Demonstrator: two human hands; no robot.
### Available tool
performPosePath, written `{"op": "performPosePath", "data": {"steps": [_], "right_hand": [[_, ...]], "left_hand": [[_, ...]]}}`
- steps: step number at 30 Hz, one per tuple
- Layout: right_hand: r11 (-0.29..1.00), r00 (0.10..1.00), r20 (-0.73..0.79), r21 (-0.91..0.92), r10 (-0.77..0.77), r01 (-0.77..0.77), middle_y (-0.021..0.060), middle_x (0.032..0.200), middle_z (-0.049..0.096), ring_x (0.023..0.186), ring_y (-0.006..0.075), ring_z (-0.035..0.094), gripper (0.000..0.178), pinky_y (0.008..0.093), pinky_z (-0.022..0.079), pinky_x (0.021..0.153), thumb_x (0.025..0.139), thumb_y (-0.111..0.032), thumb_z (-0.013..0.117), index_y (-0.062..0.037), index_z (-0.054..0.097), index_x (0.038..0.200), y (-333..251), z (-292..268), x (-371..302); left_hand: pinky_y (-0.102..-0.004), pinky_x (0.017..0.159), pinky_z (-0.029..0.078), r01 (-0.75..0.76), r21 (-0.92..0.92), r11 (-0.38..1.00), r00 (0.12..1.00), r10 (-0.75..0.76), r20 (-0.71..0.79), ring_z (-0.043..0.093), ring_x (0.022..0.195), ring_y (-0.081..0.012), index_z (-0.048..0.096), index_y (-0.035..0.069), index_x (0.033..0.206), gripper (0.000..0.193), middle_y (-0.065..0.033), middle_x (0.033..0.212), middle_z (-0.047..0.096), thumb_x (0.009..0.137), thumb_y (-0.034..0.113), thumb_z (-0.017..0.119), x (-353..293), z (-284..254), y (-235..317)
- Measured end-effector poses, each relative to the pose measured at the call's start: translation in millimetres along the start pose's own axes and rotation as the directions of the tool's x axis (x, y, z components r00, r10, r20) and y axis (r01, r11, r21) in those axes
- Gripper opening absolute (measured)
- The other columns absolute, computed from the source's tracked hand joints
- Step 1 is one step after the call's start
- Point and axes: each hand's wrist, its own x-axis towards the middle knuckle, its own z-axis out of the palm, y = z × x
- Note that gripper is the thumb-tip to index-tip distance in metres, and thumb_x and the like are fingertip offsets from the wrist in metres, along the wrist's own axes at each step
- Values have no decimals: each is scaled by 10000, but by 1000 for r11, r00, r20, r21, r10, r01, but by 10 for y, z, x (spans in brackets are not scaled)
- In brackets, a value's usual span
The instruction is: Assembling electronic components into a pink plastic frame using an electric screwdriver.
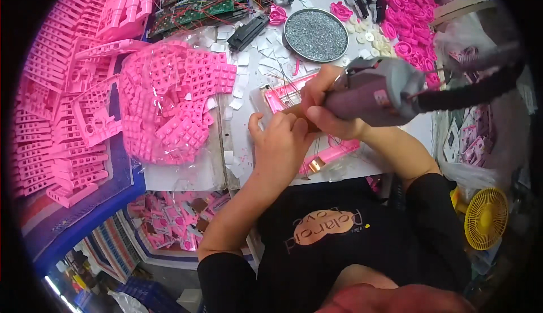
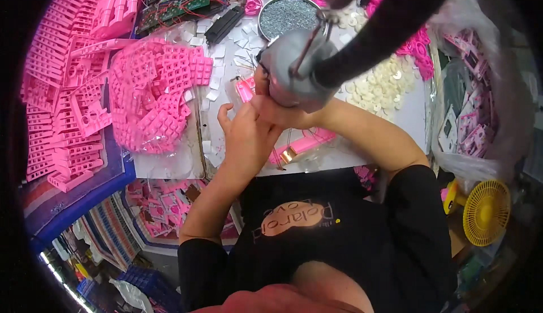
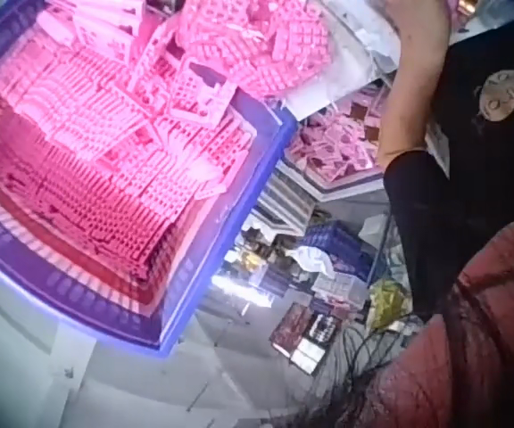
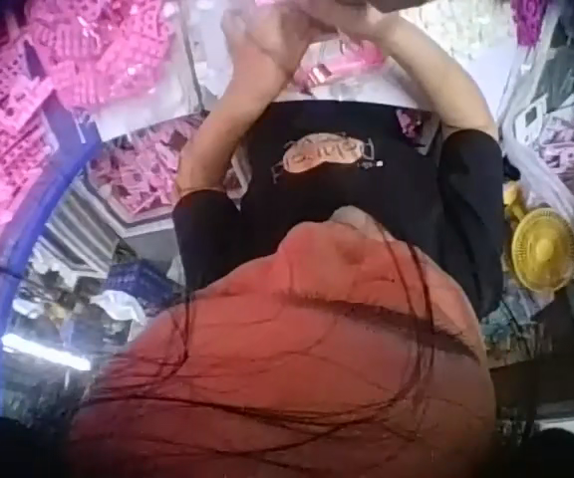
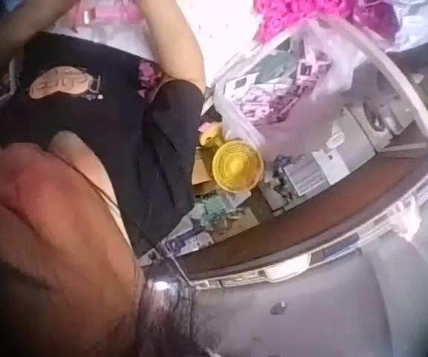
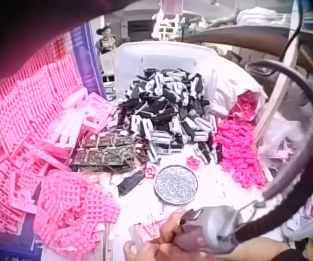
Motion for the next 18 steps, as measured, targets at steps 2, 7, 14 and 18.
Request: {"op": "performPosePath", "data": {"steps": [2, 7, 14, 18], "right_hand": [[999, 999, 28, -22, -29, 30, 58, 781, 568, 706, 127, 553, 248, 302, 462, 641, 920, -144, 689, -89, 452, 965, 23, -9, -9], [996, 999, -6, 78, 52, -51, 54, 804, 583, 733, 118, 565, 270, 292, 463, 650, 893, -141, 716, -82, 470, 984, 53, 12, 45], [899, 989, -80, 413, -121, 143, 13, 641, 510, 551, 130, 499, 287, 315, 437, 549, 918, -197, 702, -87, 460, 1025, -395, -88, 20], [918, 991, -74, 374, -113, 133, 17, 627, 509, 534, 148, 503, 273, 339, 453, 561, 925, -194, 699, -94, 460, 1010, -410, -71, -122]], "left_hand": [[-584, 983, 336, 24, -18, 1000, 999, -24, 22, 624, 973, -197, 691, 120, 840, 152, -4, 926, 664, 835, 254, 764, -2, -19, 7], [-556, 997, 299, 87, -80, 993, 992, -78, 100, 625, 990, -192, 706, 127, 861, 135, 2, 942, 682, 841, 246, 766, -44, -88, -21], [-523, 1017, 275, -56, -169, 984, 996, 44, -76, 646, 911, -178, 695, 133, 901, 66, 22, 886, 674, 860, 161, 738, -54, -60, 32], [-512, 1028, 276, -98, -214, 972, 994, 85, -69, 646, 880, -176, 685, 128, 908, 93, 22, 864, 668, 841, 139, 749, 13, -73, 81]]}}
